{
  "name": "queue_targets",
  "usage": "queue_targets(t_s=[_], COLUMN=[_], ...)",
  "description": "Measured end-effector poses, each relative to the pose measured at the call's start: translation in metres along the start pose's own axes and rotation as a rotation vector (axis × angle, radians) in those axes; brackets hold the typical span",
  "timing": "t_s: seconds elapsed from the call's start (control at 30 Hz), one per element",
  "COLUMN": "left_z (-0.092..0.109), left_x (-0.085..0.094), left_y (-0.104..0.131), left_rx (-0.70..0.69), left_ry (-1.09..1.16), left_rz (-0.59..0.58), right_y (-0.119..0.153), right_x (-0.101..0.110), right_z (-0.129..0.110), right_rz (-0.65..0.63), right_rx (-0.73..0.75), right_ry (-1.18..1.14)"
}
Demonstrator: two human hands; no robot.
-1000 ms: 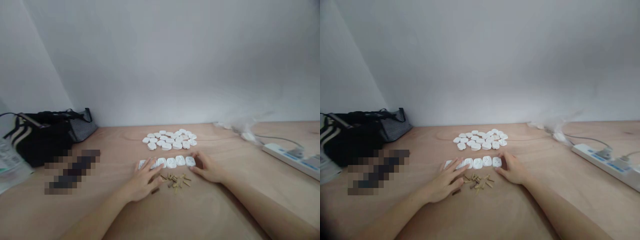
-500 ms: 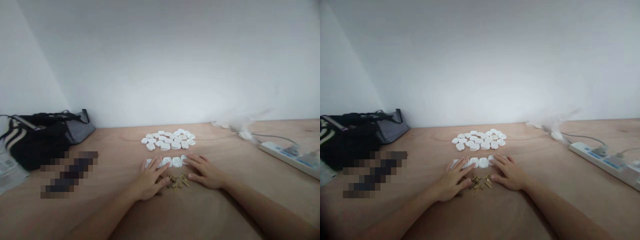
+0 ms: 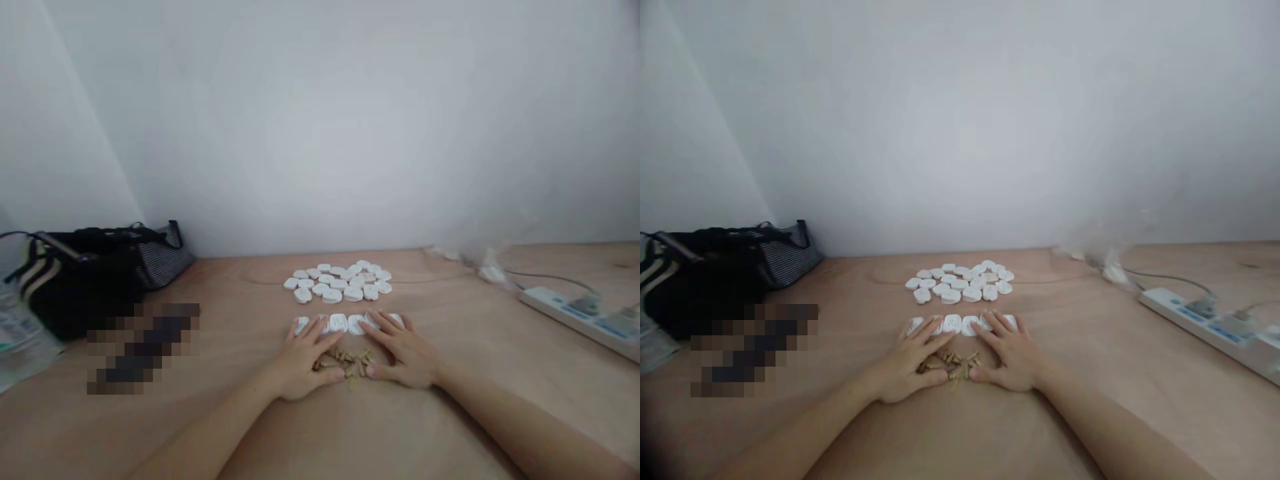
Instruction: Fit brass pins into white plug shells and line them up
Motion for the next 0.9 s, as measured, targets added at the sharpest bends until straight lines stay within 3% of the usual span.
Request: queue_targets(t_s=[0.27,0.47,0.63,0.77,0.9], left_z=[-0.002,-0.038,-0.059,-0.057,-0.038], left_x=[0.003,0.003,0.001,0.007,0.014], left_y=[0.007,0.010,0.005,0.004,0.004], left_rx=[0.004,0.162,0.170,0.214,0.226], left_ry=[0.027,0.153,0.281,0.349,0.458], left_rz=[0.095,0.352,0.363,0.434,0.472], right_y=[0.004,0.007,0.009,0.008,0.006], right_x=[0.005,0.010,0.013,0.013,0.007], right_z=[-0.002,-0.013,-0.027,-0.032,-0.037], right_rz=[0.060,0.103,0.066,0.121,0.253], right_rx=[0.041,0.153,0.212,0.225,0.153], right_ry=[-0.015,-0.063,-0.110,-0.140,-0.228])
Point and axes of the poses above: each hand's wrist, its own y-axis away from the middle knuckle, its own x-axis out of the back of the hand, z = x × y, the point moved 1 cm from there along -y, towards the middle knuckle, and after that the axes turned 13 degrees about z, right-handed, at the moved point
